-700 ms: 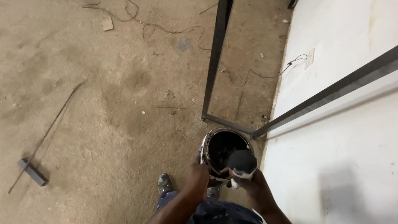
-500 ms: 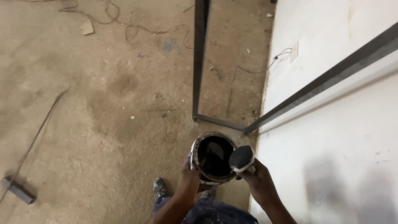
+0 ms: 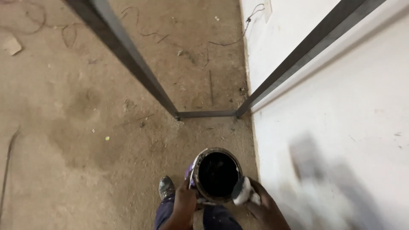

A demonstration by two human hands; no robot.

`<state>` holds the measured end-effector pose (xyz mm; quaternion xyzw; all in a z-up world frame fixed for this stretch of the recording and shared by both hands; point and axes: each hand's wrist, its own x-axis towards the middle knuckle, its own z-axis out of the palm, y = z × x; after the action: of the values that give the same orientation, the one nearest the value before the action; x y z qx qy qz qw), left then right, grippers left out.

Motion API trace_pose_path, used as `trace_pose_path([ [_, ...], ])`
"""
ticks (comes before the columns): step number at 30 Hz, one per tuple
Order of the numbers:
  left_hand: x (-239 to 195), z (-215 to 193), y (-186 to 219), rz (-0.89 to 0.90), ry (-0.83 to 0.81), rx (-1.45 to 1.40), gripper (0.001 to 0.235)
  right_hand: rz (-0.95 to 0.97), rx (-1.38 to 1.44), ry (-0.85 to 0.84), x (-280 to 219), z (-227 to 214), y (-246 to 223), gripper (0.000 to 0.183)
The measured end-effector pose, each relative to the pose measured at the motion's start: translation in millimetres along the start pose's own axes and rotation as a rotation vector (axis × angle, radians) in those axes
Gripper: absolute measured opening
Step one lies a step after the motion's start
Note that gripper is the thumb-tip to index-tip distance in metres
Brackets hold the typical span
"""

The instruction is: The person paints a black metal frame with black paint using a white cloth. They repeatedly dip the cloth into a paint can and apply the paint to the horizontal and vertical sections of the frame near the floor.

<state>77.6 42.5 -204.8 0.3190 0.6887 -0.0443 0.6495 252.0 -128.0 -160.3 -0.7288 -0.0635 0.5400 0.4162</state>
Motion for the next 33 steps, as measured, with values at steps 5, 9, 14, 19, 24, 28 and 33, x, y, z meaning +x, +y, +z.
trace_pose_path([
  [5, 154.2, 55.5, -25.1, 0.034, -0.097, -0.136, 0.093, 0.087, 0.344, 0.042, 127.4, -27.7, 138.7, 0.079],
  [9, 222.8, 106.3, 2.0, -0.128, -0.164, 0.004, 0.083, 0.352, 0.296, 0.314, 182.7, -10.9, 111.8, 0.065],
  [14, 401.3, 164.9, -66.6, -0.070, -0.236, 0.037, 0.090, 0.439, 0.312, 0.498, 275.0, 9.3, 166.3, 0.051],
  [19, 492.0, 202.9, -88.7, -0.154, -0.360, -0.051, 0.094, 0.605, 0.255, 0.591, 357.1, 15.6, 231.0, 0.048],
  [24, 556.4, 217.6, -121.9, -0.150, -0.407, -0.051, 0.097, 0.477, -0.053, 0.621, 398.3, 14.6, 282.7, 0.041],
  [28, 587.2, 207.8, -142.7, -0.049, -0.387, -0.026, 0.093, 0.438, 0.009, 0.592, 407.8, 17.7, 288.9, 0.037],
  [33, 613.4, 185.7, -154.6, -0.140, -0.409, -0.129, 0.085, 0.474, -0.043, 0.564, 410.6, 27.8, 278.0, 0.036],
])
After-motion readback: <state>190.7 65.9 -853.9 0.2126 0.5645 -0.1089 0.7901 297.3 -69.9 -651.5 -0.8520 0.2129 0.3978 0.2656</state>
